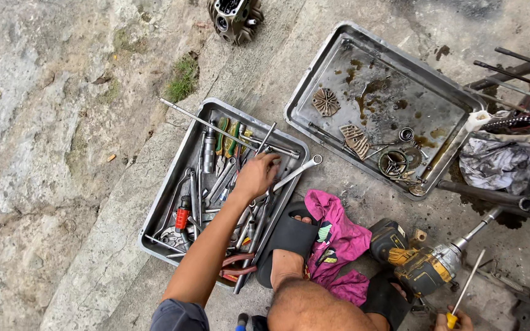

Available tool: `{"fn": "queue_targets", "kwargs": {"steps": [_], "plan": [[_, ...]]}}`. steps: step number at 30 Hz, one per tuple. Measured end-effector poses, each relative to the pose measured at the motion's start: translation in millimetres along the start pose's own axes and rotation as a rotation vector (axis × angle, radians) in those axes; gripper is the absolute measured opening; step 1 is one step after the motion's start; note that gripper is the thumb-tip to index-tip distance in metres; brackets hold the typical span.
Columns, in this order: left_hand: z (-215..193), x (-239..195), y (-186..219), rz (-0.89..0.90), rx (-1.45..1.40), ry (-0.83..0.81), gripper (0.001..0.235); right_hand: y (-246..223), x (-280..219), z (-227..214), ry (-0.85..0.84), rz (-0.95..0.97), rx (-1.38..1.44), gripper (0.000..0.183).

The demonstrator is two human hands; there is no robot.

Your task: The person uses a cordless impact driver and a screwdriver to remove bolts and disassemble parts of a motorcycle engine. They place removed components into a metal tray and wipe the engine with a cloth while another person assists by holding parts.

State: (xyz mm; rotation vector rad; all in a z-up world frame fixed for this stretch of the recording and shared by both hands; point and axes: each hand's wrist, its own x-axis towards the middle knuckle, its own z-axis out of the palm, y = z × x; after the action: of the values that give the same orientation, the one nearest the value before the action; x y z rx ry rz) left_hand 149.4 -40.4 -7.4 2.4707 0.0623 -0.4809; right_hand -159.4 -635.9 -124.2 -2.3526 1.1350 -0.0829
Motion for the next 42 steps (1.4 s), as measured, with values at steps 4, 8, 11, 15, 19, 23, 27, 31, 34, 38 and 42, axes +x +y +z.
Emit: {"fn": "queue_targets", "kwargs": {"steps": [4,8,11,15,19,23,27,31,34,38,42], "plan": [[-18.3,-74.7,-42.9,-0.090,-0.155,0.082,0.032,-13.3,11.6,-37.5,0.058,-0.281,0.215,0.034],[0.6,-133.3,-71.7,-0.293,-0.194,0.194,0.027,-107.5,19.3,-83.2,0.162,-0.637,-0.098,0.035],[29.4,-162.2,-57.8,-0.397,-0.214,0.045,0.026,-203.0,6.8,-110.6,0.089,-0.827,0.055,0.027],[65.5,-185.3,-32.6,-0.450,-0.099,-0.141,0.029,-265.0,-9.5,-118.1,0.040,-0.625,-0.076,0.056],[86.9,-223.8,-33.7,-0.361,0.031,-0.107,0.036,-293.2,-23.1,-110.9,-0.155,-0.364,-0.121,0.076],[65.7,-260.4,-29.9,-0.304,-0.090,-0.048,0.029,-294.0,-24.4,-111.1,-0.005,-0.694,-0.186,0.080],[32.1,-295.3,-26.3,-0.331,-0.205,-0.012,0.042,-349.6,-27.5,-137.9,-0.201,-0.866,-0.284,0.052],[47.9,-322.0,-49.9,-0.374,-0.145,0.048,0.029,-403.4,-32.7,-148.1,-0.265,-1.200,-0.539,0.047],[40.6,-311.6,-49.1,-0.335,-0.182,0.119,0.025,-445.7,-62.5,-163.4,-0.217,-1.319,-0.721,0.052],[44.9,-239.1,-56.3,-0.262,-0.019,0.153,0.027,-466.2,-84.9,-154.9,-0.474,-1.285,-0.671,0.049],[76.8,-157.0,-112.8,-0.313,0.168,0.140,0.042,-468.2,-124.8,-159.2,-0.572,-1.052,-0.826,0.053]]}}
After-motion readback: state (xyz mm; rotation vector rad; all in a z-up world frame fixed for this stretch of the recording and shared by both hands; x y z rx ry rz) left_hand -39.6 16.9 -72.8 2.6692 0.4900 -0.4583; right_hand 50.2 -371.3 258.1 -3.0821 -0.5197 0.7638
